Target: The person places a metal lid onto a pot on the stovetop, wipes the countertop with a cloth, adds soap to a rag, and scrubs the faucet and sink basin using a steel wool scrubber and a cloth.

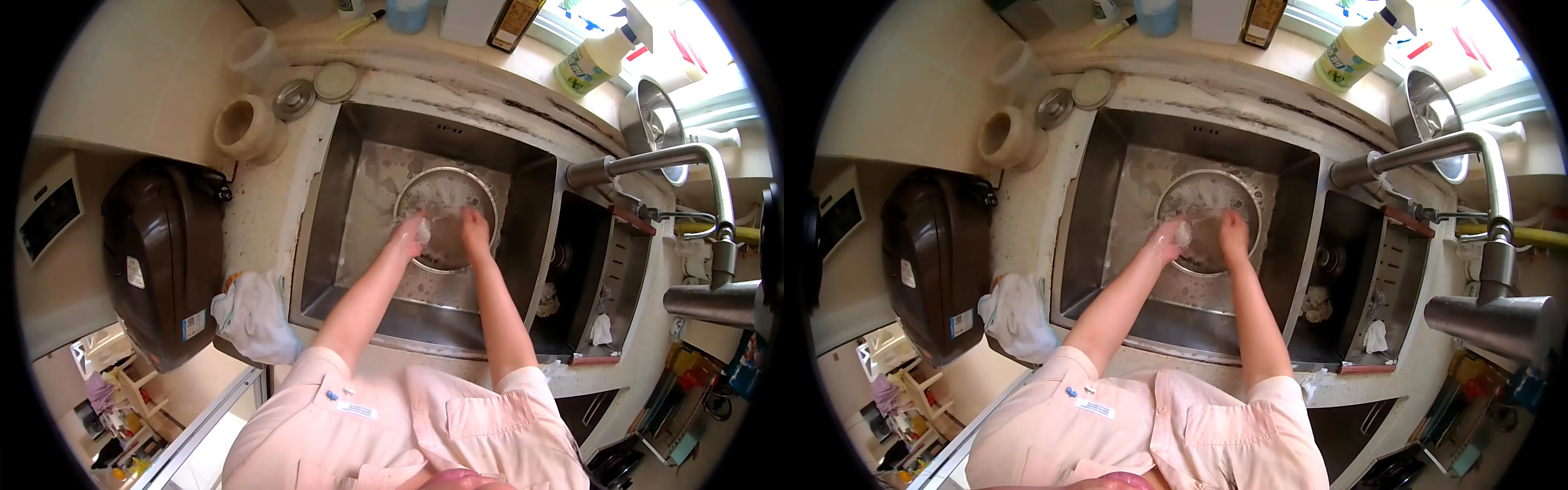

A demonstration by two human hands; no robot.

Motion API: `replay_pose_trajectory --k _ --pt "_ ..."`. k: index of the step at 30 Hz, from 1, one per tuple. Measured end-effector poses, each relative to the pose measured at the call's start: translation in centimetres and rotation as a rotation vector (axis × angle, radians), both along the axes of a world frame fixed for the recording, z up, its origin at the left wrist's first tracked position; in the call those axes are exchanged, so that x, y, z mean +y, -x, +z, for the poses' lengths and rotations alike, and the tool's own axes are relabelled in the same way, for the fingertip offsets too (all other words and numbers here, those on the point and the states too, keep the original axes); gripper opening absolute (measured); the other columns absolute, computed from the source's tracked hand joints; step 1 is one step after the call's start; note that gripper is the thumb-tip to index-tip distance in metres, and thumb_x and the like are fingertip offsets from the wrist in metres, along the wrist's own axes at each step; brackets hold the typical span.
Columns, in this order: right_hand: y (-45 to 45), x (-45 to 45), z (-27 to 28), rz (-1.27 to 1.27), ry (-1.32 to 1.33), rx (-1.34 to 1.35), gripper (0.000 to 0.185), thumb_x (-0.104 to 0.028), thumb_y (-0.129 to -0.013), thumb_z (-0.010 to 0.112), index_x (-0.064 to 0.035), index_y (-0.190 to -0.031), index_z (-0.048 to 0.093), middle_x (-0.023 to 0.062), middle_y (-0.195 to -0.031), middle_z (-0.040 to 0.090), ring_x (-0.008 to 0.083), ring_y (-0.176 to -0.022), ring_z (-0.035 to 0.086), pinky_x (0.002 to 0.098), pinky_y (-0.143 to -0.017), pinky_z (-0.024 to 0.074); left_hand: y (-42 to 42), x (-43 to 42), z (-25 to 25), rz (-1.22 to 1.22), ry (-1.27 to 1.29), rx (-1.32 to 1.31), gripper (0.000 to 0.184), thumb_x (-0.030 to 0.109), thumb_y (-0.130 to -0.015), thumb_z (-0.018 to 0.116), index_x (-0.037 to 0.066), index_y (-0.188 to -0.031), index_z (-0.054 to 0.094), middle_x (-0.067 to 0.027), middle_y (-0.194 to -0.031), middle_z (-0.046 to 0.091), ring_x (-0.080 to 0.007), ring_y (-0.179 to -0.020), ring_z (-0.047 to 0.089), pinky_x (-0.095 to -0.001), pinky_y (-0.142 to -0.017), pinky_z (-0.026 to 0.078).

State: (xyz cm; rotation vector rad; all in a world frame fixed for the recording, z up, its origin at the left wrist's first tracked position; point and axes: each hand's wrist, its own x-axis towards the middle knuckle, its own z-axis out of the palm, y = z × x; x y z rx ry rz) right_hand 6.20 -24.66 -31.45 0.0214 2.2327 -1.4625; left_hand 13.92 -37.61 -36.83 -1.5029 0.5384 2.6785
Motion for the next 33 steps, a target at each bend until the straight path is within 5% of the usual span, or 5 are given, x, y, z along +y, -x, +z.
replay_pose_trajectory --k 2,6,13,15,33 --pt "0.7 0.5 -6.5 -0.213 -0.485 0.659 0.032 -0.029 -0.090 0.041 -0.0040 -0.102 0.057 0.0105 -0.095 0.060 0.0210 -0.091 0.055 0.0310 -0.078 0.0427 0.0 -0.1 -1.2 0.011 0.025 0.036 0.018 0.006 -0.081 0.049 0.005 -0.098 0.054 -0.0089 -0.086 0.058 -0.0223 -0.077 0.057 -0.0355 -0.064 0.049" --pt "-0.6 -0.6 -0.5 -0.225 0.659 -0.905 0.031 -0.029 -0.090 0.041 -0.0043 -0.102 0.057 0.0081 -0.095 0.060 0.0200 -0.090 0.054 0.0264 -0.076 0.0418 -1.0 -0.1 -1.8 -0.014 0.060 0.024 0.018 0.005 -0.080 0.048 0.007 -0.095 0.057 -0.0073 -0.083 0.059 -0.0212 -0.074 0.057 -0.0336 -0.062 0.048" --pt "-1.6 3.2 1.9 -0.151 -0.826 0.777 0.032 -0.022 -0.078 0.058 0.0051 -0.096 0.053 0.0204 -0.088 0.059 0.0355 -0.075 0.058 0.0379 -0.072 0.0456 -1.9 -1.9 5.1 -0.503 1.258 -0.338 0.031 0.024 -0.074 0.060 0.005 -0.098 0.057 -0.0145 -0.090 0.061 -0.0288 -0.082 0.059 -0.0363 -0.069 0.047" --pt "-2.0 4.5 -3.4 -0.216 -0.647 0.529 0.031 -0.019 -0.076 0.060 0.0050 -0.094 0.054 0.0210 -0.084 0.059 0.0393 -0.075 0.056 0.0385 -0.072 0.0458 -2.4 -2.7 7.7 -0.526 1.589 -0.556 0.034 0.026 -0.073 0.060 0.006 -0.100 0.056 -0.0151 -0.091 0.061 -0.0314 -0.087 0.058 -0.0386 -0.073 0.046" --pt "-3.4 7.9 5.1 -0.213 0.034 -0.091 0.021 -0.007 -0.076 0.054 0.0020 -0.095 0.060 0.0083 -0.082 0.062 0.0145 -0.072 0.057 0.0298 -0.065 0.0451 -6.0 -5.6 14.8 -0.800 1.075 -0.091 0.036 0.013 -0.060 0.065 -0.002 -0.093 0.057 -0.0138 -0.080 0.062 -0.0203 -0.074 0.059 -0.0295 -0.066 0.045"
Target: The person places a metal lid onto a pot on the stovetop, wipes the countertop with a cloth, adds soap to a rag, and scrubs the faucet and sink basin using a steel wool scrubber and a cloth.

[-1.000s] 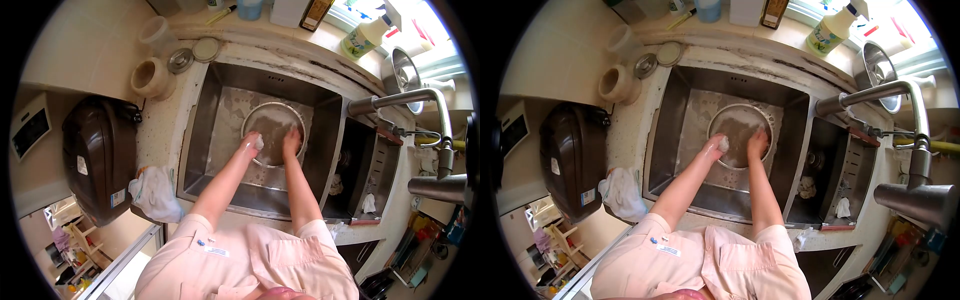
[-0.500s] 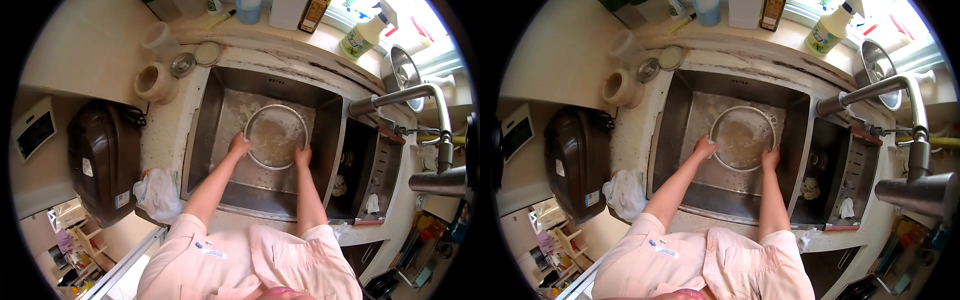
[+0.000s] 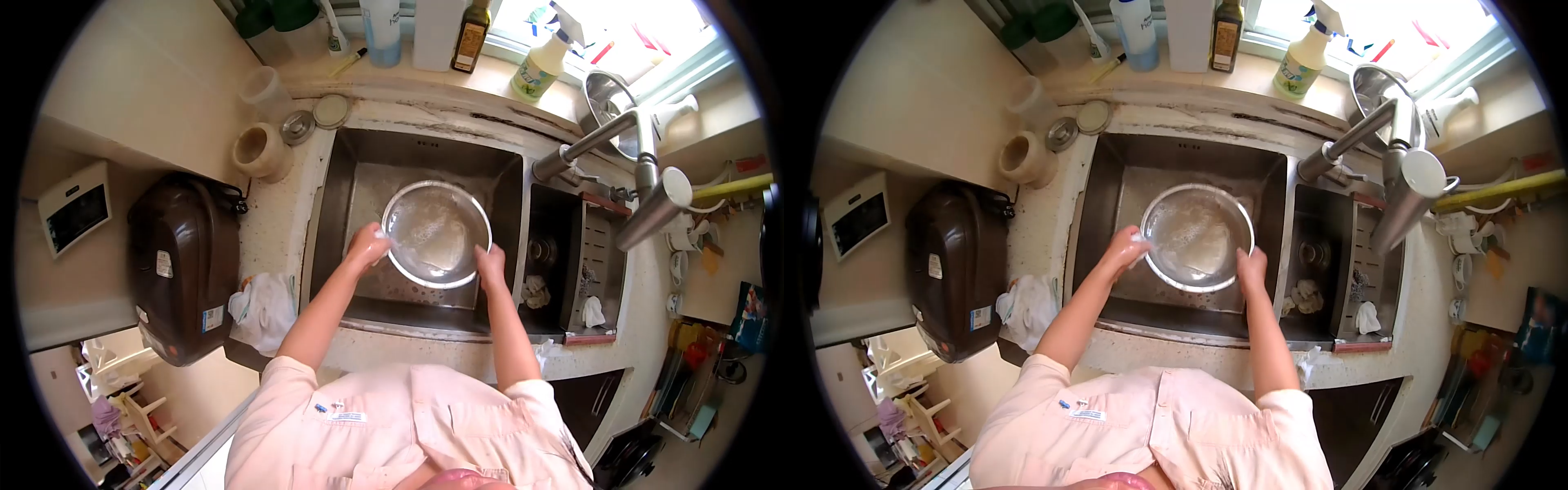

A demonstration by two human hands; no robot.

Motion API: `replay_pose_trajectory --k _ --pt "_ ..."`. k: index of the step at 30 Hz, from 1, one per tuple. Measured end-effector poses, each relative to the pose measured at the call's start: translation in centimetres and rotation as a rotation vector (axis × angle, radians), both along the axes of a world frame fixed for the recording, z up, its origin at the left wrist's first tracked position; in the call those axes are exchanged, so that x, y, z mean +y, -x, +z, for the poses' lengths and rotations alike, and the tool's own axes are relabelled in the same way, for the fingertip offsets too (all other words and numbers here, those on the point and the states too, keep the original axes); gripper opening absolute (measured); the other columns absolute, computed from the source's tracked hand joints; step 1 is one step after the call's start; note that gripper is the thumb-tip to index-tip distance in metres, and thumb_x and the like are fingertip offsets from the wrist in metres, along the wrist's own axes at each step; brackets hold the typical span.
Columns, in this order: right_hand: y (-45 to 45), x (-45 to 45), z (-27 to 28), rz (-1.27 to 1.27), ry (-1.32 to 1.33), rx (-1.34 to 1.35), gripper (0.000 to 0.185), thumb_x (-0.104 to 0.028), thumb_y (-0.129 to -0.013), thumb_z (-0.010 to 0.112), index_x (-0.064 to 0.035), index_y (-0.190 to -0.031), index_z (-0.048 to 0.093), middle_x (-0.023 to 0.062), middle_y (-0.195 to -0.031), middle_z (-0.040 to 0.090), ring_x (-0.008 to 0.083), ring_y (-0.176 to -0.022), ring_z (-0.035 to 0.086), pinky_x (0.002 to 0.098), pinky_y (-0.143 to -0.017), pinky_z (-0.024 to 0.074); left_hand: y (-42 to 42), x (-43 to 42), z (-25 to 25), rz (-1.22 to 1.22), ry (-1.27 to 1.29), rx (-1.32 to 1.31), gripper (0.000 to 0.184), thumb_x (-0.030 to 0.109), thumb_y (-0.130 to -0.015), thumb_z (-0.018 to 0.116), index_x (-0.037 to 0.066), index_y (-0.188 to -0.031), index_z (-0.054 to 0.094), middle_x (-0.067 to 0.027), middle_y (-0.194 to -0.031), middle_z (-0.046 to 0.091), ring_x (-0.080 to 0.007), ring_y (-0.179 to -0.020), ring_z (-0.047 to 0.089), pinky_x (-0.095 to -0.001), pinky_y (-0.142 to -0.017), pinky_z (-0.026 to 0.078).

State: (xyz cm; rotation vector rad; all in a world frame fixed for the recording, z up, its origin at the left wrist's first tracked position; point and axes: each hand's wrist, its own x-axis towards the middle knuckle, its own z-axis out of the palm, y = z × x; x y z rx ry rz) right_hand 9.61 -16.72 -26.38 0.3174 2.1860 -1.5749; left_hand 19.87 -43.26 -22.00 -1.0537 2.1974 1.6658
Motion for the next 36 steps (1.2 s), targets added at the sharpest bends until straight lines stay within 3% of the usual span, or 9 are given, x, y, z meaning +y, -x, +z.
replay_pose_trajectory --k 4,12,19,25,28,30,31,33,36 --pt "2.5 -3.1 0.9 0.108 -0.240 0.136 0.024 -0.019 -0.073 0.058 0.0024 -0.084 0.059 0.0193 -0.075 0.061 0.0288 -0.074 0.062 0.0368 -0.066 0.0454 -0.1 -1.9 -0.3 0.074 0.045 0.006 0.031 0.013 -0.061 0.065 -0.001 -0.088 0.059 -0.0132 -0.079 0.062 -0.0199 -0.072 0.059 -0.0301 -0.064 0.045" --pt "0.9 -1.0 1.1 0.056 0.140 0.075 0.021 -0.016 -0.074 0.060 0.0030 -0.084 0.061 0.0115 -0.068 0.061 0.0172 -0.061 0.057 0.0322 -0.058 0.0443 -1.0 -1.1 4.7 0.023 -0.023 0.101 0.025 0.012 -0.067 0.067 0.000 -0.086 0.056 -0.0062 -0.074 0.058 -0.0137 -0.067 0.055 -0.0280 -0.057 0.043" --pt "3.7 -2.6 9.6 0.282 -0.219 0.330 0.024 -0.018 -0.070 0.057 0.0039 -0.079 0.061 0.0193 -0.068 0.060 0.0285 -0.066 0.061 0.0370 -0.061 0.0447 -2.1 -1.3 7.0 0.170 -0.455 0.042 0.020 0.013 -0.069 0.066 0.004 -0.083 0.054 -0.0051 -0.069 0.056 -0.0156 -0.057 0.054 -0.0273 -0.047 0.042" --pt "4.1 -2.9 11.2 0.317 0.059 0.014 0.045 -0.043 -0.086 0.047 -0.0022 -0.071 0.059 0.0028 -0.058 0.053 0.0090 -0.049 0.048 0.0264 -0.048 0.0401 -2.2 -1.4 7.8 0.187 -0.473 -0.026 0.018 0.008 -0.068 0.061 0.003 -0.084 0.055 -0.0081 -0.072 0.057 -0.0176 -0.058 0.055 -0.0292 -0.047 0.045" --pt "2.3 -3.1 9.1 0.111 0.400 -0.178 0.049 -0.049 -0.088 0.036 -0.0056 -0.082 0.058 0.0021 -0.069 0.058 0.0099 -0.050 0.050 0.0244 -0.047 0.0428 -4.0 -1.8 7.0 0.262 -0.383 0.031 0.018 0.006 -0.068 0.058 0.001 -0.085 0.056 -0.0092 -0.074 0.058 -0.0186 -0.060 0.056 -0.0309 -0.050 0.047" --pt "3.9 -1.1 -3.2 0.521 -0.069 -0.011 0.040 -0.036 -0.084 0.049 -0.0056 -0.109 0.053 0.0085 -0.091 0.062 0.0196 -0.075 0.060 0.0313 -0.063 0.0478 -4.8 -2.0 6.0 0.315 -0.314 0.063 0.018 0.005 -0.067 0.057 -0.001 -0.084 0.056 -0.0093 -0.072 0.058 -0.0181 -0.059 0.056 -0.0305 -0.050 0.046" --pt "2.4 -0.7 -5.2 0.585 -0.432 0.244 0.042 -0.031 -0.079 0.057 -0.0036 -0.110 0.053 0.0155 -0.095 0.061 0.0297 -0.087 0.060 0.0361 -0.075 0.0467 -5.4 -2.1 5.4 0.334 -0.279 0.071 0.018 0.005 -0.067 0.056 -0.001 -0.083 0.056 -0.0092 -0.070 0.058 -0.0174 -0.057 0.056 -0.0296 -0.048 0.045" --pt "0.2 -0.7 -7.5 0.561 -0.728 0.175 0.044 -0.030 -0.075 0.060 -0.0037 -0.110 0.053 0.0191 -0.103 0.058 0.0345 -0.099 0.054 0.0389 -0.084 0.0428 -6.6 -2.3 4.4 0.372 -0.220 0.059 0.018 0.004 -0.066 0.056 -0.002 -0.082 0.056 -0.0090 -0.069 0.058 -0.0164 -0.055 0.055 -0.0286 -0.046 0.043" --pt "-1.0 -2.2 -12.3 0.239 -0.632 0.055 0.048 -0.031 -0.075 0.060 -0.0052 -0.114 0.050 0.0168 -0.111 0.054 0.0305 -0.103 0.052 0.0368 -0.082 0.0436 -7.3 -2.9 3.0 0.401 -0.144 0.042 0.018 0.004 -0.066 0.056 -0.003 -0.082 0.056 -0.0089 -0.069 0.058 -0.0156 -0.056 0.055 -0.0283 -0.047 0.043"
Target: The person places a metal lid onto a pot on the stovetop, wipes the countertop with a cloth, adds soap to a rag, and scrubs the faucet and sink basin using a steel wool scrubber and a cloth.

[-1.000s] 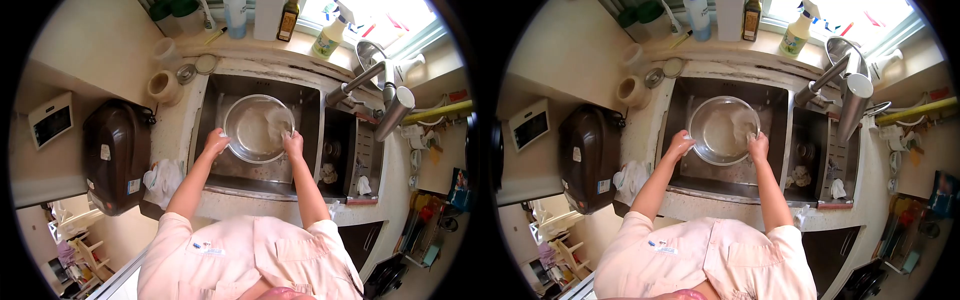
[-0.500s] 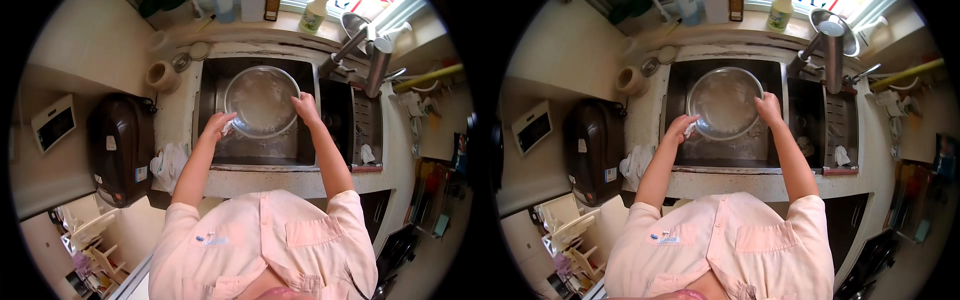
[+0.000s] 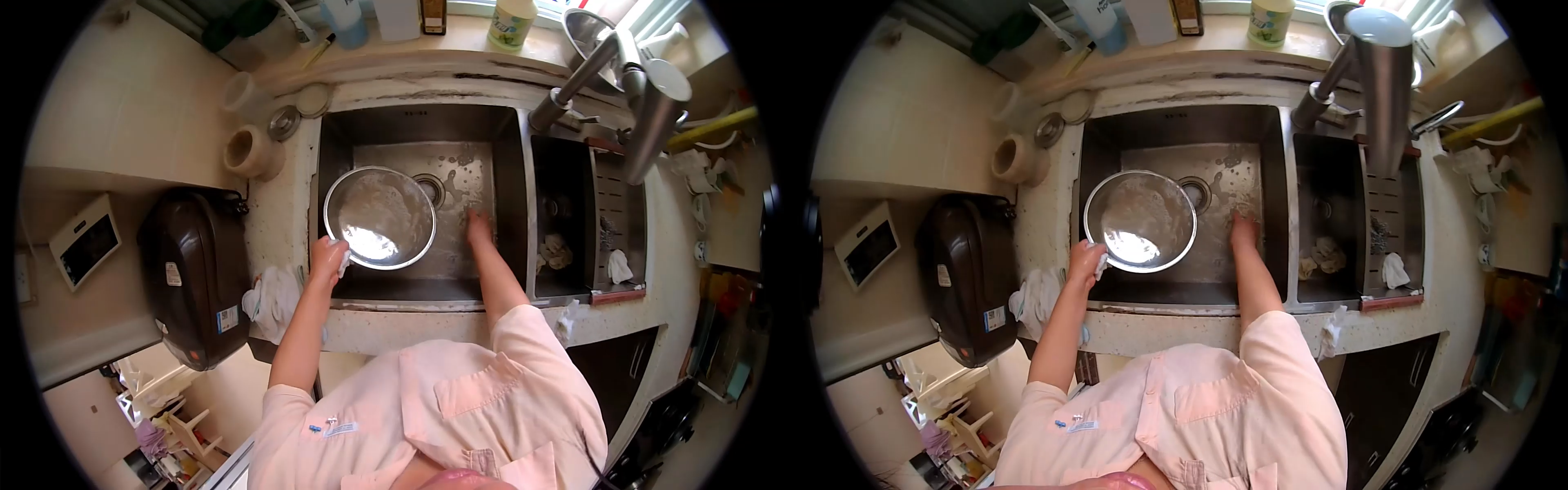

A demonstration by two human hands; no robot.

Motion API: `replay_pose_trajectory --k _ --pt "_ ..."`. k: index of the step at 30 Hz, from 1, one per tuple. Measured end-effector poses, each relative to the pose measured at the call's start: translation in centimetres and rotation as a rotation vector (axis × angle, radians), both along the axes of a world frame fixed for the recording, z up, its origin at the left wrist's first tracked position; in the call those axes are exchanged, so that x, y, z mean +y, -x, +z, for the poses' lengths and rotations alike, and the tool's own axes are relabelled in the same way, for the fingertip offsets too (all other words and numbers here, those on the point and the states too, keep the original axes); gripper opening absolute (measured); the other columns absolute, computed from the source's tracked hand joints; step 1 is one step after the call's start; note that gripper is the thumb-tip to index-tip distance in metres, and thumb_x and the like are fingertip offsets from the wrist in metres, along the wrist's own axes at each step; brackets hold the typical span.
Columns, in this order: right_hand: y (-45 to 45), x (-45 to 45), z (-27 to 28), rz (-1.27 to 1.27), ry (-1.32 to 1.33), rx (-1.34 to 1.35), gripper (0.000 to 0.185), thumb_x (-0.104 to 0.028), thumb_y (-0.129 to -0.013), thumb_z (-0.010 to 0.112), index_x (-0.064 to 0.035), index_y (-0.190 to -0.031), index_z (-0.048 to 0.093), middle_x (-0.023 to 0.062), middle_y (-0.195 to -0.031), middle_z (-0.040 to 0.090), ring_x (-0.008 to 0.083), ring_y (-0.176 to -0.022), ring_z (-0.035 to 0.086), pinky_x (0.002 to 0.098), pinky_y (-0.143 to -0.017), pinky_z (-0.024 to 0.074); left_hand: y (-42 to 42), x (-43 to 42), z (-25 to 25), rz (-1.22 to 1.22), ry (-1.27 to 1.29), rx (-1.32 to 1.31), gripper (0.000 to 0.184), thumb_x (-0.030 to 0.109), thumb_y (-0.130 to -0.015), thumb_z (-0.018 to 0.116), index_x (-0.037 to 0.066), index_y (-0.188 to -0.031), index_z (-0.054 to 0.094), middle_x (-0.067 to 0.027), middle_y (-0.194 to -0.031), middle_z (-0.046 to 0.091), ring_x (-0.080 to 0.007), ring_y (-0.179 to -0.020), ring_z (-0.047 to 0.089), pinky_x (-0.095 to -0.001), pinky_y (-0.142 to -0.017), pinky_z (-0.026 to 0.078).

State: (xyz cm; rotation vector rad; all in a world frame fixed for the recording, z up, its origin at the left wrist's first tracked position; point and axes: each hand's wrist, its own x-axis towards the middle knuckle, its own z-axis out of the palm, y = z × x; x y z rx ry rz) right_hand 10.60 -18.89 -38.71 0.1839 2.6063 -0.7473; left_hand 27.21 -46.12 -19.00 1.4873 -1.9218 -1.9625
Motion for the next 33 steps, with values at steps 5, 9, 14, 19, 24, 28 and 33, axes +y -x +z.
replay_pose_trajectory --k 5,9,14,19,24,28,33 --pt "1.1 0.5 4.0 -0.025 0.449 -0.650 0.043 -0.024 -0.077 0.055 -0.0091 -0.117 0.047 0.0109 -0.117 0.051 0.0274 -0.103 0.051 0.0392 -0.079 0.0448 -1.3 -0.3 -0.6 -0.070 0.107 -0.068 0.016 0.007 -0.066 0.056 -0.001 -0.079 0.058 -0.0089 -0.066 0.058 -0.0161 -0.058 0.055 -0.0279 -0.051 0.043" --pt "1.4 2.0 9.7 -0.339 1.271 -0.906 0.037 -0.013 -0.076 0.049 -0.0102 -0.113 0.048 0.0079 -0.115 0.052 0.0243 -0.101 0.053 0.0379 -0.079 0.0451 0.8 0.3 2.7 -0.230 0.447 -0.185 0.017 0.014 -0.065 0.056 0.000 -0.076 0.058 -0.0132 -0.067 0.060 -0.0251 -0.061 0.057 -0.0326 -0.058 0.045" --pt "-0.6 1.9 16.5 -0.306 1.507 -0.750 0.036 -0.013 -0.079 0.043 -0.0102 -0.115 0.047 0.0096 -0.114 0.053 0.0263 -0.102 0.052 0.0434 -0.083 0.0434 3.3 2.6 9.6 -0.412 0.803 -0.057 0.014 0.015 -0.064 0.056 0.001 -0.067 0.051 -0.0161 -0.075 0.061 -0.0358 -0.067 0.055 -0.0384 -0.057 0.044" --pt "-1.2 2.6 17.8 -0.440 1.694 -0.931 0.031 -0.022 -0.085 0.046 -0.0122 -0.114 0.044 0.0089 -0.107 0.056 0.0262 -0.098 0.055 0.0446 -0.082 0.0441 4.7 4.2 14.4 -0.479 1.258 0.396 0.014 0.007 -0.062 0.058 0.003 -0.059 0.045 -0.0149 -0.105 0.058 -0.0312 -0.059 0.053 -0.0353 -0.054 0.045" --pt "-1.9 2.7 15.1 -0.512 1.535 -0.692 0.022 -0.023 -0.086 0.052 -0.0123 -0.104 0.046 0.0078 -0.099 0.057 0.0224 -0.089 0.057 0.0385 -0.073 0.0481 4.5 4.9 18.3 -0.567 1.547 0.533 0.024 0.005 -0.057 0.060 0.006 -0.053 0.036 -0.0138 -0.110 0.057 -0.0219 -0.053 0.052 -0.0282 -0.046 0.043" --pt "-2.6 3.1 16.9 -0.441 1.484 -0.607 0.020 -0.012 -0.085 0.052 -0.0124 -0.105 0.046 0.0087 -0.097 0.057 0.0172 -0.082 0.058 0.0261 -0.060 0.0483 3.4 5.4 20.7 -0.621 1.768 0.625 0.029 0.003 -0.056 0.059 0.007 -0.051 0.031 -0.0118 -0.110 0.058 -0.0159 -0.051 0.050 -0.0240 -0.042 0.041" --pt "-2.8 4.4 16.6 -0.471 1.454 -0.625 0.020 -0.009 -0.087 0.047 -0.0083 -0.107 0.045 0.0039 -0.078 0.052 0.0091 -0.057 0.047 0.0186 -0.041 0.0351 2.6 5.2 21.8 -0.646 1.900 0.768 0.029 0.002 -0.056 0.056 0.007 -0.050 0.029 -0.0103 -0.109 0.059 -0.0132 -0.050 0.047 -0.0228 -0.041 0.040"
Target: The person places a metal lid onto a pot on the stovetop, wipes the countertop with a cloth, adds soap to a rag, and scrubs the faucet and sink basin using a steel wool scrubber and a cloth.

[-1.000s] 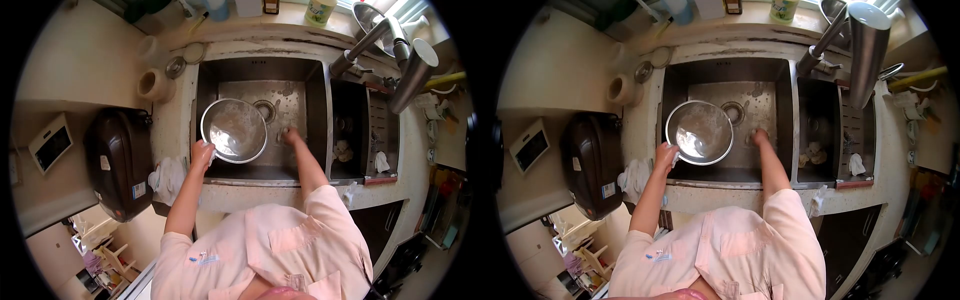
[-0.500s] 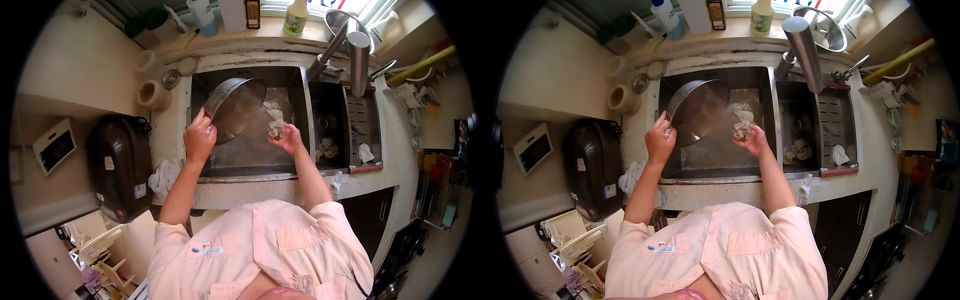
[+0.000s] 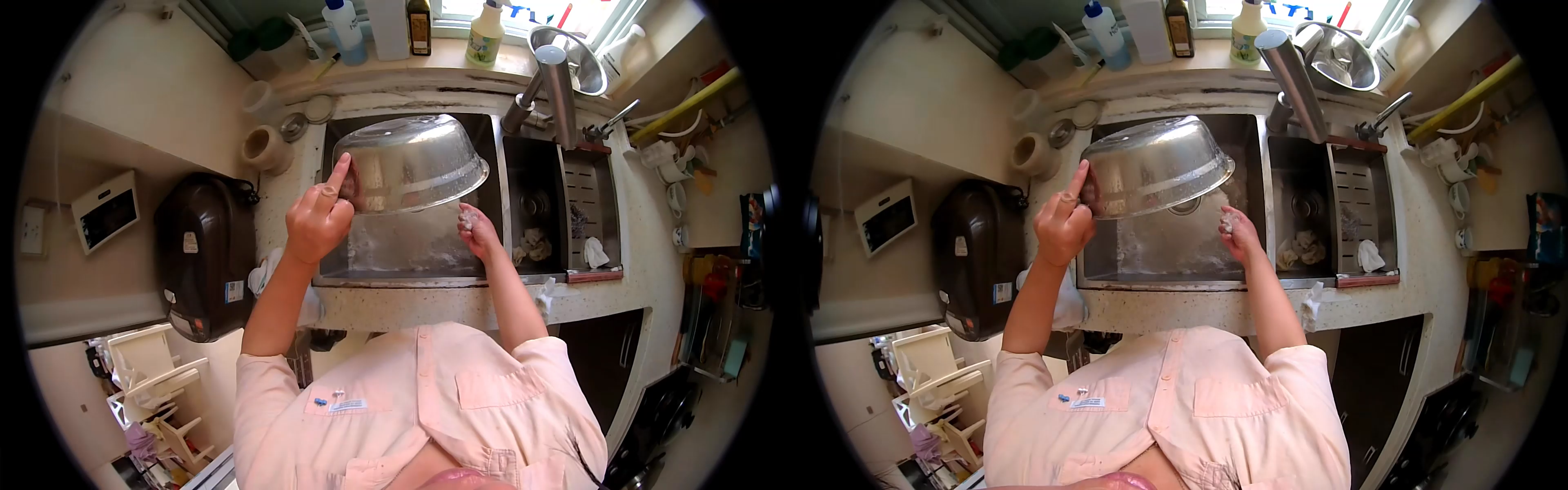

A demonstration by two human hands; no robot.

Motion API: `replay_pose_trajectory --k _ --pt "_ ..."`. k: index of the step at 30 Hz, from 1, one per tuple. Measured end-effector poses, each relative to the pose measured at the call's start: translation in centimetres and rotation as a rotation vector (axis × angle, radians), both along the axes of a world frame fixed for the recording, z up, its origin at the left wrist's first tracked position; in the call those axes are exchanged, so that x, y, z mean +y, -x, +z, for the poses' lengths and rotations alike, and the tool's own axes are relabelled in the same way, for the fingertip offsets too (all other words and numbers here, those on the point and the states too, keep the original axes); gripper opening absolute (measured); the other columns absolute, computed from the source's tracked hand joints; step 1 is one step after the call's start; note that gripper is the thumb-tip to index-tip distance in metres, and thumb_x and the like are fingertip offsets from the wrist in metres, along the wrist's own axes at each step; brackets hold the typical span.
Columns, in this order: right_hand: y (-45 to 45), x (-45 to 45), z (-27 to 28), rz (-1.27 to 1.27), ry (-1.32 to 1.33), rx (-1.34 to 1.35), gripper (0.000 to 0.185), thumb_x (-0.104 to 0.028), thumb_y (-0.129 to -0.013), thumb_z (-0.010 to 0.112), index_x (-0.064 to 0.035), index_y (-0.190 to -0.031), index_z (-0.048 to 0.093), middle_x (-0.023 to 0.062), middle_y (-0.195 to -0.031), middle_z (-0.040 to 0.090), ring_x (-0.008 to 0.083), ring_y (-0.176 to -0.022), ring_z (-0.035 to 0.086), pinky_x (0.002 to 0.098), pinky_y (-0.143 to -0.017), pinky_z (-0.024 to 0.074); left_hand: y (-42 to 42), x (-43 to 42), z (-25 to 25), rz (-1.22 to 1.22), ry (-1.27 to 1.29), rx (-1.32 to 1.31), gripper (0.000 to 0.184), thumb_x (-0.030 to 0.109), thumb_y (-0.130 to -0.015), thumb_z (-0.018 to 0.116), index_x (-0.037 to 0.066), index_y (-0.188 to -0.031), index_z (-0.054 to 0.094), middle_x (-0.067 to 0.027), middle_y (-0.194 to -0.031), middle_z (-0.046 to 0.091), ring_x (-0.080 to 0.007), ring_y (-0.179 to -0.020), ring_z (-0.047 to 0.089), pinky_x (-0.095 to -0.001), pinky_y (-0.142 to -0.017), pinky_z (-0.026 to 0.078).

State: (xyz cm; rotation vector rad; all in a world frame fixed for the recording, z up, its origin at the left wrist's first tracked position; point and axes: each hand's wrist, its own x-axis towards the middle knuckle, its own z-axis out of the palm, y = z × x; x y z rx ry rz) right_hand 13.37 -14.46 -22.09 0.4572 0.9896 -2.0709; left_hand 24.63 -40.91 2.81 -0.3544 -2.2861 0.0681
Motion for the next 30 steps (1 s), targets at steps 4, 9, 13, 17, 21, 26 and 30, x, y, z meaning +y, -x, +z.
replay_pose_trajectory --k 4,9,13,17,21,26,30 --pt "-0.6 -0.2 1.8 0.036 -0.205 0.043 0.016 -0.013 -0.088 0.044 -0.0078 -0.102 0.048 -0.0018 -0.062 0.042 0.0060 -0.045 0.036 0.0186 -0.035 0.0255 -0.6 0.2 0.1 0.024 -0.075 -0.026 0.027 0.002 -0.057 0.056 0.006 -0.051 0.030 -0.0116 -0.109 0.059 -0.0156 -0.051 0.049 -0.0234 -0.044 0.042" --pt "0.0 -0.7 3.2 0.026 -0.342 -0.037 0.014 -0.025 -0.089 0.043 -0.0111 -0.089 0.048 -0.0031 -0.059 0.042 0.0061 -0.045 0.036 0.0201 -0.035 0.0242 -0.4 0.2 -4.4 0.170 -0.426 -0.147 0.019 0.004 -0.061 0.056 0.002 -0.053 0.038 -0.0146 -0.106 0.058 -0.0280 -0.056 0.054 -0.0320 -0.051 0.045" --pt "1.3 1.2 1.5 0.077 -0.070 -0.041 0.018 -0.028 -0.088 0.043 -0.0119 -0.081 0.046 -0.0018 -0.059 0.044 0.0092 -0.044 0.038 0.0207 -0.035 0.0273 -0.2 -1.0 -12.3 0.415 -0.847 -0.295 0.010 0.009 -0.062 0.058 0.001 -0.064 0.052 -0.0167 -0.085 0.062 -0.0309 -0.058 0.054 -0.0334 -0.052 0.044" --pt "0.7 0.8 4.7 -0.004 -0.082 -0.057 0.017 -0.030 -0.087 0.047 -0.0133 -0.088 0.048 0.0015 -0.070 0.049 0.0115 -0.055 0.048 0.0202 -0.041 0.0347 -0.7 -2.3 -22.2 0.694 -1.314 -0.698 0.015 0.016 -0.060 0.058 0.003 -0.069 0.058 -0.0152 -0.067 0.060 -0.0325 -0.061 0.057 -0.0358 -0.055 0.045" --pt "-0.8 0.8 5.9 0.016 -0.213 0.129 0.023 -0.021 -0.085 0.055 -0.0137 -0.106 0.047 0.0029 -0.085 0.051 0.0120 -0.067 0.052 0.0176 -0.048 0.0387 -0.9 -0.9 -29.3 0.585 -1.776 -0.802 0.015 0.010 -0.062 0.061 0.003 -0.075 0.060 -0.0079 -0.066 0.060 -0.0167 -0.056 0.057 -0.0316 -0.048 0.043" --pt "-1.7 0.4 8.6 0.080 -0.307 0.268 0.030 -0.011 -0.086 0.053 -0.0122 -0.114 0.045 0.0013 -0.089 0.049 0.0071 -0.067 0.050 0.0141 -0.047 0.0350 -0.2 2.0 -34.7 0.582 -1.759 -0.996 0.018 0.009 -0.065 0.061 0.001 -0.080 0.060 -0.0085 -0.071 0.060 -0.0173 -0.060 0.057 -0.0317 -0.052 0.044" --pt "-0.7 1.0 8.7 0.108 -0.197 0.279 0.017 -0.017 -0.089 0.048 -0.0116 -0.105 0.048 -0.0012 -0.078 0.046 0.0039 -0.055 0.042 0.0144 -0.042 0.0300 0.2 2.6 -29.9 0.726 -1.188 -1.251 0.029 0.021 -0.068 0.064 0.004 -0.090 0.061 -0.0128 -0.086 0.063 -0.0254 -0.077 0.061 -0.0358 -0.065 0.048"
